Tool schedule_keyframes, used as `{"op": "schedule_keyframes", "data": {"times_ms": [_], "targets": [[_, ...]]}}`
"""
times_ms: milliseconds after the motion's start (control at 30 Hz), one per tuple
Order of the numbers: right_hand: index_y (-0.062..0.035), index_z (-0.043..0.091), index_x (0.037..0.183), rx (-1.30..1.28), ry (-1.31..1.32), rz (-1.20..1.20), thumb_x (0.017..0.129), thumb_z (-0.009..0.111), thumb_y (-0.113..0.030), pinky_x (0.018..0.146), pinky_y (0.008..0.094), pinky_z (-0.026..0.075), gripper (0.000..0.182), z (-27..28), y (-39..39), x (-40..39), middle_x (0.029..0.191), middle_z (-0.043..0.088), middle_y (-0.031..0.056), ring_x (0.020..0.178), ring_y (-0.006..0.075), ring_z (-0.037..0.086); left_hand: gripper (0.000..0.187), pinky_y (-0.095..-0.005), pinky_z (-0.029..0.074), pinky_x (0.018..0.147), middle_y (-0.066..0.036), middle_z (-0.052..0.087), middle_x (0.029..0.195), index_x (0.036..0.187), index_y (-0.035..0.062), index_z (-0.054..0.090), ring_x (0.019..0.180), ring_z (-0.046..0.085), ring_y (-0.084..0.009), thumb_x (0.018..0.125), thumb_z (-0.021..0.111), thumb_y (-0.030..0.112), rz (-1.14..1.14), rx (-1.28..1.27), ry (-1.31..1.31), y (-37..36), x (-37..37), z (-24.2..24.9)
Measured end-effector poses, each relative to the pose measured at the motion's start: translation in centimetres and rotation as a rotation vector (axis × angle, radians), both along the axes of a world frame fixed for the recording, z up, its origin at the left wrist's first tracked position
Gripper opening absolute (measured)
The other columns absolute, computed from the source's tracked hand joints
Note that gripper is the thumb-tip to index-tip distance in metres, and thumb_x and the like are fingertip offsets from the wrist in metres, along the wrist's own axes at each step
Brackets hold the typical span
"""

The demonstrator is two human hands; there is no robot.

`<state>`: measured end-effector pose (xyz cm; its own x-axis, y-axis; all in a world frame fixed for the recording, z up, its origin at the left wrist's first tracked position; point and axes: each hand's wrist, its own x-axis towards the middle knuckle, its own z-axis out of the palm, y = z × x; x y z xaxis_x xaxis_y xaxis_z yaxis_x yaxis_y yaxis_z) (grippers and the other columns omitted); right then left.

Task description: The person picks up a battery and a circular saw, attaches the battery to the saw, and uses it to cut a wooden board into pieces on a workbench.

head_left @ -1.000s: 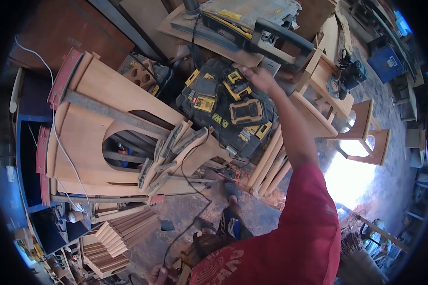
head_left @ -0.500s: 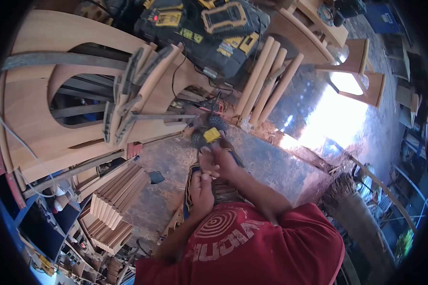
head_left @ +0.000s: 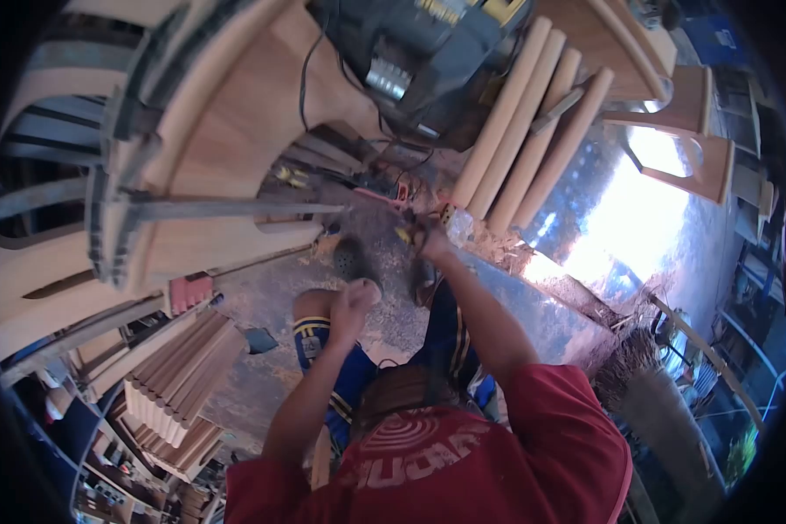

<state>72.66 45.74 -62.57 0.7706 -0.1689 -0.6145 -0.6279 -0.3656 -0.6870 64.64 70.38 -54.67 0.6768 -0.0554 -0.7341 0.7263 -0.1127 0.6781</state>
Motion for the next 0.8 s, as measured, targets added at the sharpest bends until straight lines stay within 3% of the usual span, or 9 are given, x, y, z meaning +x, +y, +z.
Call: {"op": "schedule_keyframes", "data": {"times_ms": [100,167,267,367,467,567,633,700,800], "targets": [[-0.0008,0.07,0.102,-0.218,-0.085,0.302,0.088,0.064,-0.024,0.085,0.049,0.053,0.028,-7.4,-1.9,0.7,0.098,0.068,0.0281,0.095,0.0438,0.068,0.044,-0.0397,0.055,0.093,-0.025,0.068,0.116,0.134,-0.0028,0.055,0.111,0.069,-0.0358,0.092,0.063,0.007,0.313,-0.024,0.219,-2.2,0.2,-16.5],[-0.0021,0.071,0.102,-0.263,-0.05,0.552,0.088,0.063,-0.028,0.089,0.0514,0.052,0.031,-9.2,-2.5,2.5,0.1,0.069,0.0272,0.099,0.0448,0.067,0.041,-0.0435,0.055,0.091,-0.026,0.069,0.111,0.128,0.0005,0.06,0.105,0.068,-0.0426,0.092,0.065,0.019,-0.11,0.298,-0.033,-2.9,1.5,-27.7],[-0.0045,0.072,0.105,-0.302,-0.068,0.593,0.088,0.063,-0.028,0.091,0.0523,0.053,0.031,-13.0,-2.4,5.8,0.101,0.069,0.0269,0.1,0.0448,0.067,0.039,-0.047,0.055,0.091,-0.025,0.07,0.106,0.118,0.0033,0.067,0.1,0.066,-0.0485,0.09,0.066,0.03,-0.442,0.682,-0.354,-5.9,6.5,-34.2],[-0.0047,0.073,0.106,-0.352,-0.128,0.71,0.086,0.065,-0.025,0.088,0.0516,0.055,0.03,-13.1,-2.2,9.9,0.102,0.07,0.0255,0.099,0.043,0.069,0.039,-0.0468,0.056,0.09,-0.021,0.072,0.097,0.106,0.0043,0.071,0.097,0.07,-0.0438,0.091,0.062,0.039,-0.231,0.912,-0.667,-8.0,9.4,-44.6],[-0.0036,0.074,0.103,-0.423,-0.02,0.9,0.082,0.067,-0.022,0.084,0.0502,0.056,0.029,-17.8,-1.7,12.2,0.102,0.072,0.023,0.097,0.0399,0.07,0.04,-0.0463,0.056,0.089,-0.023,0.071,0.106,0.111,0.0047,0.071,0.104,0.07,-0.0393,0.094,0.062,0.04,-0.645,0.945,-0.378,-7.3,11.9,-47.8],[-0.0036,0.072,0.109,-0.388,0.066,1.032,0.079,0.069,-0.02,0.081,0.0478,0.058,0.034,-27.3,-1.7,14.3,0.1,0.073,0.0203,0.093,0.0368,0.072,0.038,-0.0435,0.054,0.091,-0.02,0.071,0.109,0.114,0.0063,0.071,0.107,0.069,-0.0324,0.095,0.062,0.038,0.36,0.18,-0.677,-10.0,12.7,-44.7],[-0.0054,0.068,0.118,-0.351,0.012,1.106,0.079,0.069,-0.02,0.08,0.0462,0.058,0.042,-31.1,-1.4,13.2,0.097,0.073,0.0185,0.091,0.0351,0.073,0.038,-0.0408,0.051,0.095,-0.015,0.07,0.111,0.116,0.0059,0.071,0.11,0.066,-0.0274,0.095,0.065,0.037,0.221,0.484,-0.116,-11.3,13.0,-34.0],[-0.0084,0.063,0.127,-0.359,-0.165,1.191,0.078,0.069,-0.019,0.079,0.0448,0.058,0.05,-31.8,-0.8,13.1,0.094,0.074,0.0168,0.09,0.0336,0.073,0.04,-0.039,0.049,0.095,-0.012,0.067,0.115,0.122,0.0063,0.067,0.109,0.064,-0.024,0.095,0.067,0.035,0.293,0.477,0.183,-11.1,12.4,-33.7],[-0.0117,0.056,0.136,-0.479,-0.336,1.142,0.079,0.069,-0.021,0.079,0.0433,0.059,0.059,-29.1,-0.3,13.1,0.092,0.073,0.015,0.089,0.0325,0.073,0.048,-0.0384,0.05,0.089,-0.01,0.064,0.118,0.134,0.0076,0.057,0.104,0.062,-0.0229,0.095,0.069,0.034,0.602,0.006,0.143,-11.5,10.0,-47.1]]}}
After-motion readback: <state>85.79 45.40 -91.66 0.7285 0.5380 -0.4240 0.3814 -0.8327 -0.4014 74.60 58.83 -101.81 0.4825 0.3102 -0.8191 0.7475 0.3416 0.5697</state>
